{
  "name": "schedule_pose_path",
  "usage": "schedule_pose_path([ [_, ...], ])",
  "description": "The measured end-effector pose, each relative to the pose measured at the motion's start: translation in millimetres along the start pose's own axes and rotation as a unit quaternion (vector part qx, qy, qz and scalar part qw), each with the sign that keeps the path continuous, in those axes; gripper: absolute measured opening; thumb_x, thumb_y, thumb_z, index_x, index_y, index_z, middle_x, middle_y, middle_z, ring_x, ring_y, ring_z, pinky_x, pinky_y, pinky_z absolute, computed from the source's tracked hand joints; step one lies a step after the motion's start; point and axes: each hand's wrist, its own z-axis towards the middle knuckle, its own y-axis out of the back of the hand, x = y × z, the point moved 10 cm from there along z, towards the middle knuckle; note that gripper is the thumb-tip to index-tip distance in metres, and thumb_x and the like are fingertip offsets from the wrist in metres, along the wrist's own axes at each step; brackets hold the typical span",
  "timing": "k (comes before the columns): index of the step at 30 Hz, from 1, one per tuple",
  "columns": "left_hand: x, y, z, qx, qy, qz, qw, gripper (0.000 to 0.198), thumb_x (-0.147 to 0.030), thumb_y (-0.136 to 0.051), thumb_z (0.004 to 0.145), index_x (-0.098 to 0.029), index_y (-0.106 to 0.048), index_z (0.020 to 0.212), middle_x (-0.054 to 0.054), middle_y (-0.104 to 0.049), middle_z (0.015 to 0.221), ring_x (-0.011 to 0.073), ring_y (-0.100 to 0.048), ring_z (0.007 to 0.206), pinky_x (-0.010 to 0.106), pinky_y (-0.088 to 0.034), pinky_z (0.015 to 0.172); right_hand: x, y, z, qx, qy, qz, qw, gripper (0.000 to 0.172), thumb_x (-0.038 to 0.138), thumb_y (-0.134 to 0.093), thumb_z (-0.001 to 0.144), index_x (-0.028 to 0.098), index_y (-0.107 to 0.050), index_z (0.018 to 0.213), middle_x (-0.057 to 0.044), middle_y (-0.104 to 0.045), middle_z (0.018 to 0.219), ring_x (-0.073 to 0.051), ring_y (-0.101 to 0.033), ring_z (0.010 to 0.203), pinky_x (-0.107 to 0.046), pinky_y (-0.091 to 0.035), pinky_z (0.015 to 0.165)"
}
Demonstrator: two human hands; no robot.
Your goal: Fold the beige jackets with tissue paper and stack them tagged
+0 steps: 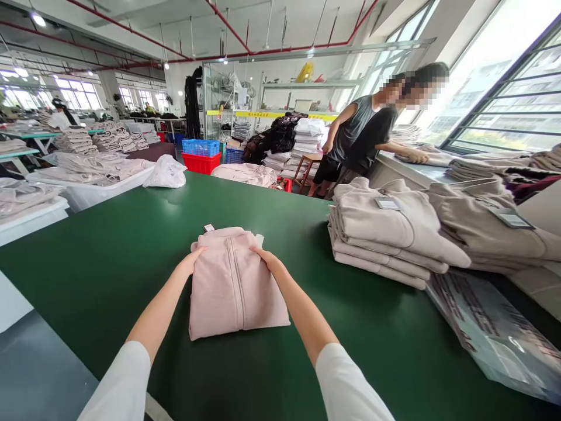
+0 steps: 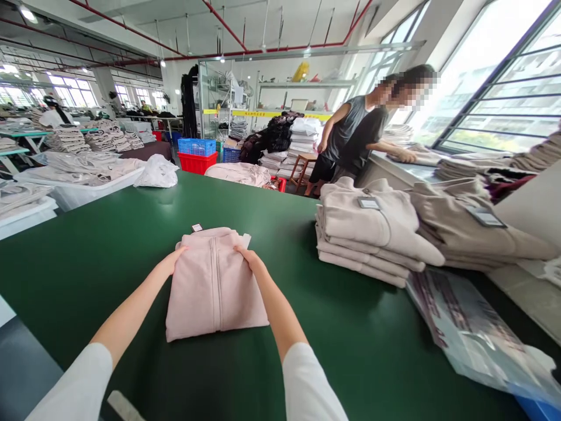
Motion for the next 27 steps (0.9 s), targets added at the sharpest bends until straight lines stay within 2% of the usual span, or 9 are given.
schedule_pose_path([
  [3,-6.6,-0.9,-8.8,0.017,0.032,-0.049,0.998,0.044,-0.062,-0.067,0.075,-0.018,-0.068,0.082,0.015,-0.071,0.078,0.0321,-0.071,0.079,0.048,-0.059,0.074,3.5,1.8,-10.8,0.019,-0.056,0.058,0.997,0.035,0.044,-0.061,0.084,0.01,-0.066,0.091,-0.014,-0.07,0.085,-0.023,-0.067,0.08,-0.035,-0.056,0.075],
  [7,-39.6,16.1,-36.4,0.0,0.009,-0.123,0.992,0.05,-0.055,-0.074,0.068,-0.017,-0.068,0.099,0.013,-0.074,0.096,0.0323,-0.07,0.096,0.045,-0.058,0.087,34.0,25.2,-26.3,0.021,-0.042,0.141,0.989,0.032,0.038,-0.06,0.082,0.014,-0.064,0.103,-0.011,-0.072,0.097,-0.022,-0.068,0.089,-0.033,-0.056,0.083],
  [11,-96.5,36.5,-85.5,-0.037,-0.123,-0.143,0.981,0.067,-0.045,-0.085,0.057,-0.017,-0.063,0.115,0.011,-0.07,0.115,0.0366,-0.063,0.115,0.046,-0.055,0.097,86.3,66.1,-45.2,0.03,0.102,0.225,0.969,0.046,0.037,-0.071,0.07,0.02,-0.063,0.113,-0.005,-0.071,0.109,-0.024,-0.065,0.103,-0.034,-0.052,0.091],
  [14,-120.4,16.4,-130.3,-0.049,-0.249,-0.001,0.967,0.059,-0.043,-0.079,0.069,-0.021,-0.06,0.12,0.01,-0.065,0.124,0.0348,-0.056,0.125,0.047,-0.049,0.106,100.6,87.9,-64.4,0.029,0.192,0.25,0.949,0.058,0.037,-0.077,0.062,0.021,-0.062,0.115,-0.005,-0.07,0.115,-0.025,-0.062,0.109,-0.037,-0.05,0.096],
  [16,-109.5,-19.5,-158.5,-0.058,-0.29,0.089,0.951,0.046,-0.039,-0.073,0.075,-0.023,-0.061,0.116,0.01,-0.064,0.121,0.0333,-0.057,0.122,0.049,-0.049,0.105,79.8,93.9,-75.7,0.002,0.182,0.258,0.949,0.06,0.037,-0.078,0.06,0.021,-0.061,0.115,-0.006,-0.07,0.116,-0.025,-0.063,0.11,-0.037,-0.05,0.097],
  [19,-68.5,-97.5,-197.9,-0.024,-0.292,0.176,0.94,0.036,-0.03,-0.073,0.073,-0.021,-0.064,0.107,0.013,-0.064,0.111,0.0341,-0.061,0.11,0.053,-0.051,0.097,-1.2,93.9,-100.1,-0.059,0.024,0.23,0.971,0.047,0.035,-0.073,0.065,0.02,-0.063,0.108,-0.007,-0.073,0.108,-0.023,-0.066,0.102,-0.036,-0.052,0.092],
  [23,-35.2,-213.7,-255.2,0.251,-0.337,0.311,0.852,0.049,-0.035,-0.08,0.07,-0.019,-0.065,0.114,0.014,-0.064,0.121,0.0367,-0.057,0.118,0.054,-0.048,0.1,-115.8,112.9,-179.9,-0.114,-0.152,0.171,0.967,0.022,0.029,-0.068,0.067,0.016,-0.067,0.085,-0.008,-0.073,0.085,-0.024,-0.067,0.085,-0.037,-0.054,0.084],
  [25,-42.3,-229.8,-260.3,0.357,-0.343,0.284,0.821,0.034,-0.039,-0.071,0.082,-0.024,-0.068,0.112,0.008,-0.067,0.119,0.0297,-0.06,0.114,0.045,-0.049,0.101,-156.5,129.3,-232.2,-0.142,-0.181,0.161,0.96,0.018,0.027,-0.064,0.067,0.016,-0.065,0.082,-0.006,-0.07,0.077,-0.021,-0.066,0.077,-0.035,-0.054,0.08],
  [27,-60.6,-216.1,-222.4,0.336,-0.321,0.267,0.844,0.025,-0.035,-0.051,0.095,-0.024,-0.07,0.105,0.005,-0.071,0.107,0.0229,-0.065,0.101,0.037,-0.051,0.094,-187.2,136.4,-286.6,-0.165,-0.203,0.143,0.955,0.019,0.029,-0.061,0.068,0.017,-0.064,0.083,-0.003,-0.067,0.072,-0.016,-0.063,0.067,-0.032,-0.053,0.073],
])
